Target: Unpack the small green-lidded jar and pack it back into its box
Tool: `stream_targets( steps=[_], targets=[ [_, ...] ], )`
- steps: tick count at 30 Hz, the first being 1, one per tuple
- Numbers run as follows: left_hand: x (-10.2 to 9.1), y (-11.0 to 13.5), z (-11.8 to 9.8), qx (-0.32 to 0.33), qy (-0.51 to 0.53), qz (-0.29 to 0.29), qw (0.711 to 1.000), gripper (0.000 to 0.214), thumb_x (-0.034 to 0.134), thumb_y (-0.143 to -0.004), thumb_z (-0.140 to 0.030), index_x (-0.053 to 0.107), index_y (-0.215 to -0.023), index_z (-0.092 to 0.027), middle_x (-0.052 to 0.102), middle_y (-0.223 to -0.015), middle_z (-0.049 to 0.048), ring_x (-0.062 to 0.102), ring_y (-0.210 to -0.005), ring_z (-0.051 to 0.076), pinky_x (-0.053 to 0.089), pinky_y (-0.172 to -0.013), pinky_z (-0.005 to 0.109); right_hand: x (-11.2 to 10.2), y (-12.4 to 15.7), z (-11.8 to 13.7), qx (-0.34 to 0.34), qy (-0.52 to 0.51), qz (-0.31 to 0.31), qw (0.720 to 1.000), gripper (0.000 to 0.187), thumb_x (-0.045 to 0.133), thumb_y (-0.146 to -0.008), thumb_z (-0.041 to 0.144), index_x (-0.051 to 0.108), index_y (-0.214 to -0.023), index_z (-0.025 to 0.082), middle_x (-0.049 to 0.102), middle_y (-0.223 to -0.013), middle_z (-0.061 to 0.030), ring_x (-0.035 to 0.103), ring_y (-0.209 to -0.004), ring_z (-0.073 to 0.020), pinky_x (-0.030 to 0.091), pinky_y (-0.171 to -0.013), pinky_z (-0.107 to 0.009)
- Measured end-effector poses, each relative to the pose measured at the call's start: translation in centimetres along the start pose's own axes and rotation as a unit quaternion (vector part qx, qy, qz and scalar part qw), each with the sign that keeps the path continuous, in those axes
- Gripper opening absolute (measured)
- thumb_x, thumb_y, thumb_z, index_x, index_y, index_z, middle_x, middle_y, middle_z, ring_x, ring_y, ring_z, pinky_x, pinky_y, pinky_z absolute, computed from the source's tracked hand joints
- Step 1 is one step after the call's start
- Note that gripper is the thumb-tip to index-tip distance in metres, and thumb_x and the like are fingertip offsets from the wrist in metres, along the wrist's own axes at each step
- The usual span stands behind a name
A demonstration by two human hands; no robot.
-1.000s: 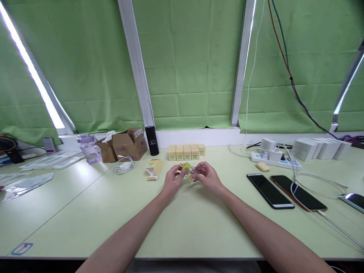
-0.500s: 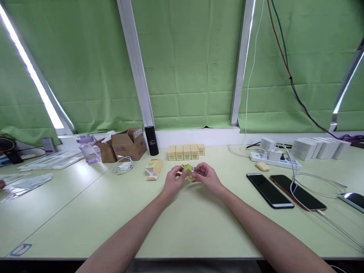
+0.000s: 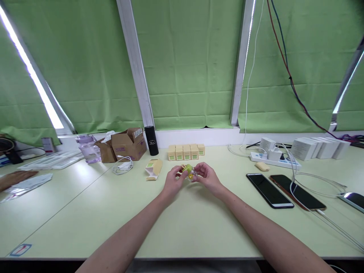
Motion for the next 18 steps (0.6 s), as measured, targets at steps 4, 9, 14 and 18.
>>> stream_targets(
  steps=[4, 9, 14, 18],
  targets=[
    [0.01, 0.07, -0.09, 0.001, -0.001, 0.003, 1.000, 0.044, 0.068, -0.090, -0.061, 0.076, -0.102, -0.019, 0.072, -0.109, 0.0100, 0.066, -0.102, 0.025, 0.054, -0.087, 0.035, 0.09, 0.03, -0.02, -0.001, -0.002, 0.002, 1.000, 0.052, 0.096, -0.062, 0.035, 0.056, -0.093, 0.024, 0.067, -0.095, -0.0022, 0.067, -0.092, -0.0213, 0.065, -0.074, -0.037],
    [0.11, 0.08, -0.13, 0.003, -0.014, 0.006, 1.000, 0.045, 0.067, -0.090, -0.061, 0.076, -0.098, -0.018, 0.069, -0.104, 0.0099, 0.066, -0.100, 0.024, 0.054, -0.085, 0.035, 0.30, 0.16, 0.10, 0.000, -0.009, 0.007, 1.000, 0.053, 0.095, -0.063, 0.034, 0.055, -0.097, 0.024, 0.068, -0.095, -0.0026, 0.068, -0.092, -0.0217, 0.066, -0.073, -0.038],
    [0.20, 0.04, -0.04, 0.007, -0.017, 0.011, 1.000, 0.045, 0.067, -0.089, -0.062, 0.075, -0.095, -0.018, 0.069, -0.102, 0.0095, 0.065, -0.099, 0.024, 0.054, -0.084, 0.034, 0.43, 0.21, 0.07, 0.002, -0.016, 0.011, 1.000, 0.053, 0.094, -0.065, 0.032, 0.054, -0.100, 0.025, 0.068, -0.096, -0.0020, 0.069, -0.091, -0.0208, 0.066, -0.074, -0.038],
    [0.23, 0.08, 0.08, 0.002, -0.011, 0.013, 1.000, 0.046, 0.067, -0.088, -0.063, 0.074, -0.093, -0.018, 0.069, -0.100, 0.0090, 0.065, -0.097, 0.024, 0.054, -0.082, 0.034, 0.49, 0.20, -0.05, 0.004, -0.019, 0.016, 1.000, 0.053, 0.093, -0.066, 0.031, 0.055, -0.103, 0.025, 0.068, -0.096, -0.0018, 0.069, -0.091, -0.0204, 0.065, -0.074, -0.037]
  ],
)
Point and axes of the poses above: each hand's wrist, its own y-axis away from the middle knuckle, its own x-axis out of the palm, z = x × y, the point moved 10 cm from there along -y, towards the middle knuckle
